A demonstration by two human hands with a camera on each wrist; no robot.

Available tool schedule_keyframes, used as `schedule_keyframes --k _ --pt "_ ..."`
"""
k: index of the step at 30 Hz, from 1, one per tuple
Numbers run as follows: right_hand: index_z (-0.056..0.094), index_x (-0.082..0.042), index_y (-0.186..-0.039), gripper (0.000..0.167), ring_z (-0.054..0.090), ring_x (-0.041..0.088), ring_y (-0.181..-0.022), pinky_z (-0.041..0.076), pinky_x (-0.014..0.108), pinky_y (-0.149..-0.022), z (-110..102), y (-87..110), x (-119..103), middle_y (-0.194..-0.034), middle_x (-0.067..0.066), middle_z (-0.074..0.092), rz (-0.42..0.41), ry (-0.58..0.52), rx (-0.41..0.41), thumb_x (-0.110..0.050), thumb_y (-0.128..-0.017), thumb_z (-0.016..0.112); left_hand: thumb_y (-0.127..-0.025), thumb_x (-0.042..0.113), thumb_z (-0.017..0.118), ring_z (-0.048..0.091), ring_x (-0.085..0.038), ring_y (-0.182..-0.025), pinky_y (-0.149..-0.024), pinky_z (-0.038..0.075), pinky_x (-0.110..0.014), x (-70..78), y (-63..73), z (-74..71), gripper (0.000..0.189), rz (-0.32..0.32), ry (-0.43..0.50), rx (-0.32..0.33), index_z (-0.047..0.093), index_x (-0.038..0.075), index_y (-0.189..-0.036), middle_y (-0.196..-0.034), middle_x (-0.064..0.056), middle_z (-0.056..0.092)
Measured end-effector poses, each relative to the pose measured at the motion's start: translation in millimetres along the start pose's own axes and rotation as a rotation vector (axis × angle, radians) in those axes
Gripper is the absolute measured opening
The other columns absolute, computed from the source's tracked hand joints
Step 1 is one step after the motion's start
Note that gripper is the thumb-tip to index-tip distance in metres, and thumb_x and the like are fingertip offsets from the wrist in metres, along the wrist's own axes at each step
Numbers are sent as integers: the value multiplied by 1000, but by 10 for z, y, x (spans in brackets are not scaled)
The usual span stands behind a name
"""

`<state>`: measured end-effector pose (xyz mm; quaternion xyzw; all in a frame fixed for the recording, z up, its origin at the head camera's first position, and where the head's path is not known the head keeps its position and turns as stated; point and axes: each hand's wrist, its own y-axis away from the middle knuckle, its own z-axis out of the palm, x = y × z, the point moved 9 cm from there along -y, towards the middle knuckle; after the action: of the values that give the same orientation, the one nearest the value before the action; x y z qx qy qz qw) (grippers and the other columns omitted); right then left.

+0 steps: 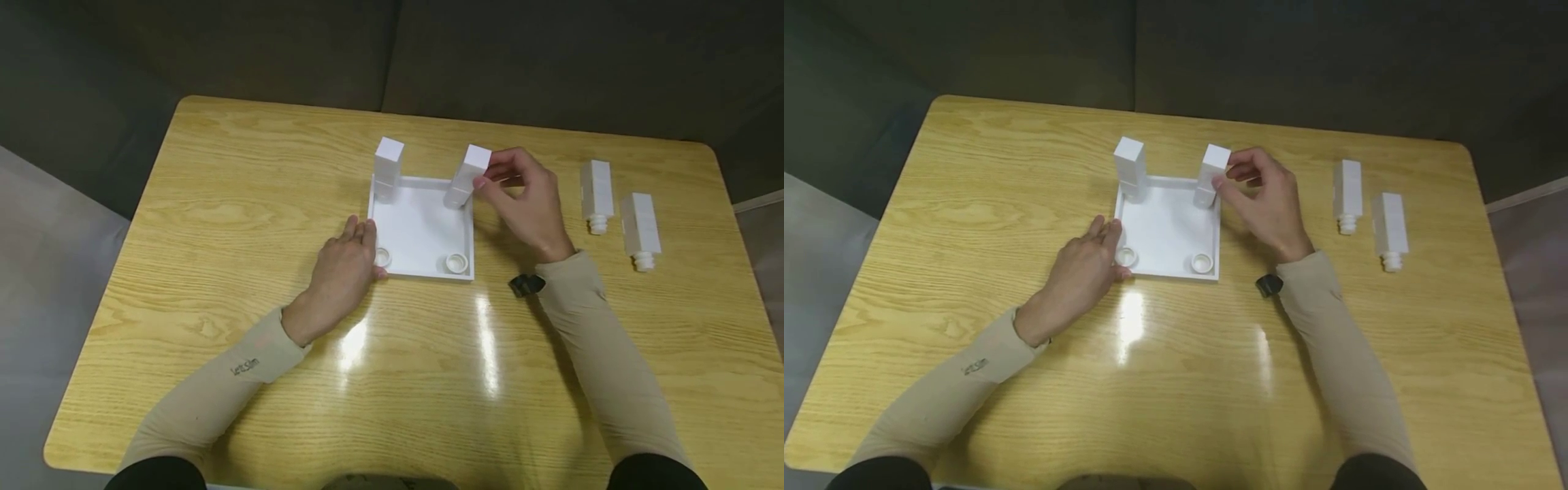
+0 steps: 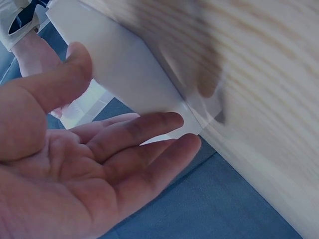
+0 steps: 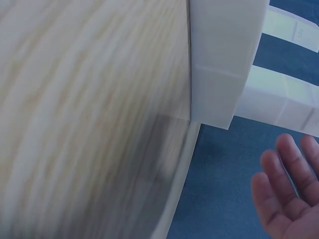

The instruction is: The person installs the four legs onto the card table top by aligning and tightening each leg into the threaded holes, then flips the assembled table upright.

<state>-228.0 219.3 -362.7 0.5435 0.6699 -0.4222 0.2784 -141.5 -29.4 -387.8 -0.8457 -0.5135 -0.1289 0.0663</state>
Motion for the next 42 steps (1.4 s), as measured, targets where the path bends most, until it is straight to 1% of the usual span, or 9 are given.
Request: schedule_keyframes --k 5,9,18,25,30,33,37,39,42 --pt "74 -1 -124 36 66 13 -97 51 27 -89 -47 9 14 -110 16 76 -10 -16 16 -21 -95 80 -89 28 83 53 -52 -141 -100 59 -56 4 4 8 84 5 13 -4 50 -24 -145 -140 -42 57" --pt "74 0 -125 34 67 11 -99 50 26 -89 -113 9 38 -112 15 76 -15 -16 36 -21 -97 78 -89 28 83 52 -52 -142 -101 58 -57 -5 2 19 84 4 25 -6 50 -24 -145 -140 -42 57" --pt "75 1 -123 33 67 9 -97 49 23 -89 -302 18 135 -106 -9 74 10 20 80 -24 -101 75 -89 28 82 52 -53 -141 -101 58 -57 -6 1 8 83 11 36 11 49 -25 -145 -139 -43 57" --pt "76 1 -122 33 67 7 -95 49 22 -87 -393 15 186 -106 -10 74 15 42 92 -24 -101 74 -88 28 82 53 -53 -140 -101 58 -57 4 -2 11 83 9 37 20 50 -25 -144 -139 -43 57" --pt "76 1 -122 33 66 6 -96 48 22 -86 -475 7 222 -105 -15 72 21 70 94 -26 -103 74 -87 29 83 55 -53 -138 -98 60 -56 20 0 -4 83 19 34 40 51 -25 -143 -137 -43 58" --pt "77 -1 -122 32 66 5 -97 48 22 -85 -530 8 245 -106 -13 74 25 89 101 -27 -103 74 -86 29 84 56 -53 -137 -97 61 -55 27 -4 -7 84 26 30 50 52 -25 -142 -136 -43 59" --pt "79 -6 -120 30 67 4 -98 48 21 -84 -580 6 292 -108 -7 77 36 115 109 -30 -104 74 -86 28 84 56 -53 -138 -97 60 -55 26 -12 5 84 25 29 43 52 -25 -142 -137 -43 59" --pt "80 -7 -119 30 67 4 -98 48 20 -83 -597 2 312 -108 -7 77 41 127 110 -32 -104 73 -86 28 84 55 -53 -138 -97 60 -56 24 -14 10 84 21 33 37 51 -25 -142 -137 -43 59" --pt "80 -6 -118 31 67 5 -97 49 20 -83 -627 0 336 -105 -12 76 44 136 114 -33 -105 73 -86 27 84 55 -53 -139 -96 60 -56 24 -19 12 83 17 39 33 51 -25 -142 -137 -43 58"
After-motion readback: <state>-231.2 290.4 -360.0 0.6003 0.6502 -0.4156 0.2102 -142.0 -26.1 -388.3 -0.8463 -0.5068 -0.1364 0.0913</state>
